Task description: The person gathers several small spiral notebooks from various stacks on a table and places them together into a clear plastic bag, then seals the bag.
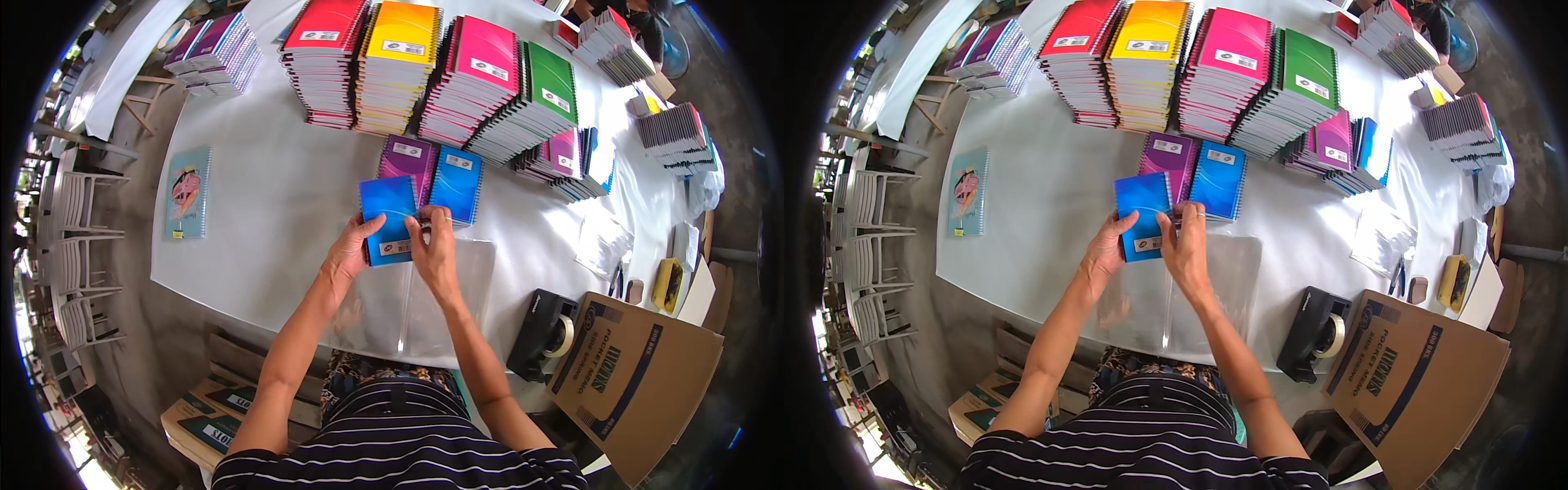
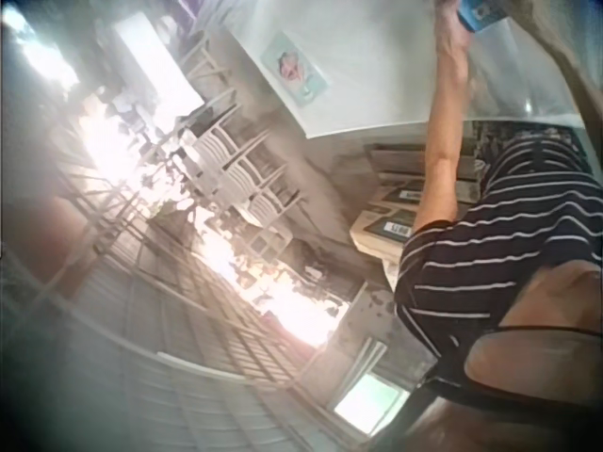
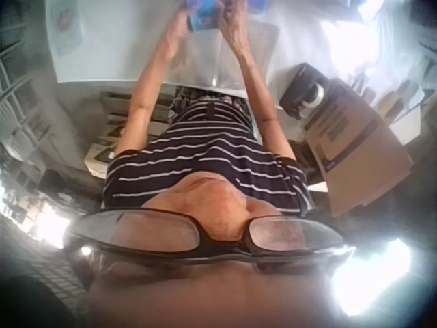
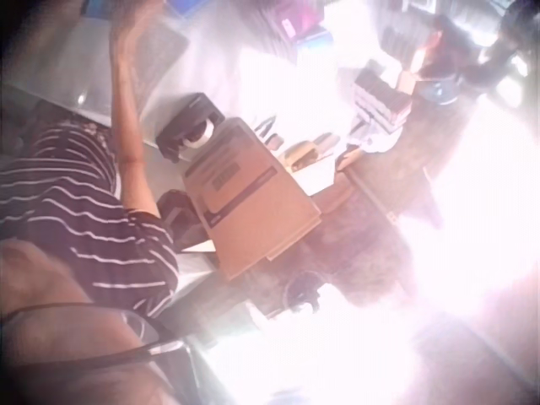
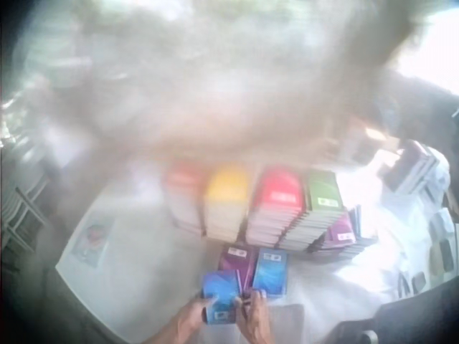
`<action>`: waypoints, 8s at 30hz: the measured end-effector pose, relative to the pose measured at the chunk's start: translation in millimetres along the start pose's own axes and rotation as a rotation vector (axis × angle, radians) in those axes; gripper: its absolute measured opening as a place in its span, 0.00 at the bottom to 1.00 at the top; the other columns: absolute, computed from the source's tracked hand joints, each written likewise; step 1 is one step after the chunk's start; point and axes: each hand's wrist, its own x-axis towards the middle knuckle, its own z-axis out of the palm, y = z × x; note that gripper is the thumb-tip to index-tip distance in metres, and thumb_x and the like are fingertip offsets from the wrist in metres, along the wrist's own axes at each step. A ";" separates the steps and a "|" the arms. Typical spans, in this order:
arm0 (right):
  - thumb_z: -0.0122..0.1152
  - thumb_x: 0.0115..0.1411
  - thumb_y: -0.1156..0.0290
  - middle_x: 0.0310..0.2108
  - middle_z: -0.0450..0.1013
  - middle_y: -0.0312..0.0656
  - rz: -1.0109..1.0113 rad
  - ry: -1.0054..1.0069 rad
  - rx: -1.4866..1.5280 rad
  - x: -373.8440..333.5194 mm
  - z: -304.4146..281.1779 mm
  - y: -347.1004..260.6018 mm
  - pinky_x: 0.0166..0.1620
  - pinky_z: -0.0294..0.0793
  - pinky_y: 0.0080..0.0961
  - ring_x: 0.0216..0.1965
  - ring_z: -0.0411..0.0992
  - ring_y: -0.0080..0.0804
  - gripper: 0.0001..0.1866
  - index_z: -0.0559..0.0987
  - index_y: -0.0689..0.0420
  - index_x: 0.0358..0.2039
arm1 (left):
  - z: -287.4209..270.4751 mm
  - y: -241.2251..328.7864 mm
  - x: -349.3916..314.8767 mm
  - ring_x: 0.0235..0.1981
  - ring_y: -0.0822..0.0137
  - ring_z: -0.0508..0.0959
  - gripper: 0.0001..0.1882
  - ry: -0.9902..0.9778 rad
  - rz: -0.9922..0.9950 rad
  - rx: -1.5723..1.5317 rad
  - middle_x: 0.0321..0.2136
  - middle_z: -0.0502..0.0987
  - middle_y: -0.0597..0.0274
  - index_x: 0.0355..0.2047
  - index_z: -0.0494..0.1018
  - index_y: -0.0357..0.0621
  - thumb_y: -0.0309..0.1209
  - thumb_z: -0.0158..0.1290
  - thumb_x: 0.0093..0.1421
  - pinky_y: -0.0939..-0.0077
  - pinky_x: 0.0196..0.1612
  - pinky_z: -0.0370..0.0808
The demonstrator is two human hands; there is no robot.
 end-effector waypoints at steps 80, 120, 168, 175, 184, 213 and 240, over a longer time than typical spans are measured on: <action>0.62 0.53 0.77 0.49 0.76 0.39 -0.641 0.274 -0.739 191.9 -91.3 -45.0 0.63 0.59 0.40 0.53 0.73 0.32 0.17 0.81 0.52 0.45 | 51.4 77.8 20.7 0.44 0.62 0.79 0.30 -0.212 0.028 0.118 0.45 0.76 0.53 0.53 0.67 0.36 0.28 0.64 0.50 0.65 0.48 0.77; 0.52 0.36 0.93 0.42 0.78 0.45 -0.564 -0.501 0.173 122.0 -50.8 -49.0 0.56 0.71 0.33 0.45 0.75 0.42 0.24 0.82 0.61 0.35 | 10.4 61.4 2.7 0.48 0.63 0.76 0.33 -0.299 -0.203 -0.104 0.48 0.74 0.56 0.57 0.64 0.40 0.46 0.58 0.58 0.66 0.52 0.75; 0.60 0.59 0.61 0.24 0.75 0.48 0.168 0.025 -0.711 13.4 -105.6 -13.9 0.30 0.71 0.42 0.26 0.73 0.51 0.12 0.76 0.55 0.25 | 11.4 -25.0 43.5 0.45 0.66 0.77 0.38 -0.286 -0.046 0.007 0.45 0.76 0.60 0.55 0.66 0.39 0.49 0.64 0.51 0.70 0.49 0.76; 0.66 0.52 0.47 0.31 0.73 0.51 0.125 0.502 -0.818 180.7 -247.9 108.9 0.44 0.70 0.42 0.41 0.70 0.50 0.25 0.80 0.61 0.27 | 14.8 -68.0 53.0 0.46 0.60 0.77 0.35 -0.341 -0.158 -0.098 0.46 0.76 0.54 0.54 0.67 0.39 0.48 0.62 0.53 0.63 0.49 0.76; 0.71 0.44 0.42 0.48 0.69 0.59 0.352 0.623 -0.935 218.7 -249.2 137.5 0.48 0.68 0.53 0.51 0.67 0.54 0.34 0.80 0.61 0.38 | -0.4 -81.2 48.9 0.47 0.56 0.77 0.35 -0.349 -0.173 -0.176 0.48 0.75 0.50 0.56 0.66 0.37 0.49 0.58 0.56 0.57 0.50 0.75; 0.72 0.46 0.75 0.56 0.65 0.44 -0.076 -0.263 0.701 -96.4 -73.1 69.9 0.64 0.56 0.35 0.60 0.61 0.38 0.36 0.64 0.56 0.55 | 38.3 -44.7 -65.0 0.71 0.51 0.42 0.65 -0.333 0.436 0.931 0.69 0.47 0.49 0.69 0.41 0.45 0.32 0.72 0.36 0.59 0.69 0.41; 0.74 0.43 0.77 0.48 0.67 0.47 -0.153 -0.317 0.179 -90.2 -57.9 37.2 0.53 0.67 0.35 0.50 0.68 0.44 0.40 0.60 0.57 0.54 | -10.6 -54.1 -73.3 0.55 0.65 0.73 0.45 -0.177 0.555 1.096 0.56 0.71 0.57 0.63 0.61 0.50 0.13 0.62 0.45 0.72 0.57 0.73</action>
